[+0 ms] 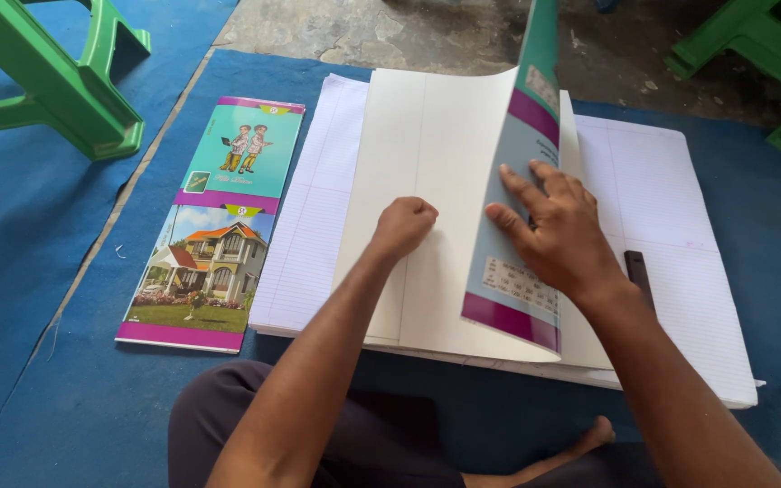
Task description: The person sits on the floor and repeatedly folds a printed cover around a stack of blank paper, then uses a dark rectangular tool to press and smooth the spine. The person repeats this folding and pressing cycle multiple times.
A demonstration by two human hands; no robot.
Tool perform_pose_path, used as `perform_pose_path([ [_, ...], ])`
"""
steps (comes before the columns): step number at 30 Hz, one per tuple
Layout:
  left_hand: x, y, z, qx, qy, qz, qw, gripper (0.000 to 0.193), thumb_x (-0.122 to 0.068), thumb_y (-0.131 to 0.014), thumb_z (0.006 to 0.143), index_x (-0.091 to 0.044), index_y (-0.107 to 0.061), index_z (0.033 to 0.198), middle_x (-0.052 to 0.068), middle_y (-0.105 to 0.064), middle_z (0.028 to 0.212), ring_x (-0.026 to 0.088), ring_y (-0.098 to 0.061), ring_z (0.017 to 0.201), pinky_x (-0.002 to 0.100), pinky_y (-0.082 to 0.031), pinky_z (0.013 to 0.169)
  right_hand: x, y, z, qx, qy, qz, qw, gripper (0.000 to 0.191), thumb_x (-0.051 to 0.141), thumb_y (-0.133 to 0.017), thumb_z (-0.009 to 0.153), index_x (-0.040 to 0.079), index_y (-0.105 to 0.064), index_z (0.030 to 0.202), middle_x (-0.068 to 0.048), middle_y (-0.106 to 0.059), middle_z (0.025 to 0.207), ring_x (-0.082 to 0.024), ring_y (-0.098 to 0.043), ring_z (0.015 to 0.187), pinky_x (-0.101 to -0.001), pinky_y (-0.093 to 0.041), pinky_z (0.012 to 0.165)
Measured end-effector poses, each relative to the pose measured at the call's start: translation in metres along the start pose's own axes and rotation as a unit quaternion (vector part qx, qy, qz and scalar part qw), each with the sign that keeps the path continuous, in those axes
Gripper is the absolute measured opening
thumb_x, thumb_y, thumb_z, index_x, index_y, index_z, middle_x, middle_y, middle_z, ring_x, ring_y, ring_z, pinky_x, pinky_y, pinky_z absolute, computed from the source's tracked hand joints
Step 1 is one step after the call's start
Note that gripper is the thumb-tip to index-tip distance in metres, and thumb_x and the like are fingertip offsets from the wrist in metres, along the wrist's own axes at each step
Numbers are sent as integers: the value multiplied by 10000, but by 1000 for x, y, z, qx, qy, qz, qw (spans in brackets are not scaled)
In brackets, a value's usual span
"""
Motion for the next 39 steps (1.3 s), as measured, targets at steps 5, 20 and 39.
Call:
perform_pose_path([
  [5,-2,6,1,73,70,-175,979,791,-703,-465,909,2,-726,1152,222,-656,1179,309,-627,1095,430,-566,846,23,-19,2,11,91,-84,992,607,594,-543,970,176,-635,1400,-262,-538,1414,-403,-472,1352,-555,-305,1149],
  [20,19,-12,18,76,74,-310,945,552,-446,-709,858,17,-690,1159,200,-664,1203,336,-564,1245,483,-477,967,38,-64,17,70,136,-124,980,534,474,-607,982,103,-648,1364,-179,-595,1321,-337,-513,1283,-553,-354,1134],
  [39,11,-12,19,17,67,-222,973,527,-453,-732,871,49,-656,1011,111,-648,830,196,-621,723,372,-551,626,-95,-86,71,46,-199,204,958,852,635,-618,853,244,-410,1581,-221,-202,1688,-418,-326,1525,-469,-345,1214],
])
Point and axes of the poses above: each hand's wrist, its own z-axis towards the middle knuckle, its own y-axis out of the back of the hand, x = y × z, the point moved 6 cm from there along z, towards the middle knuckle
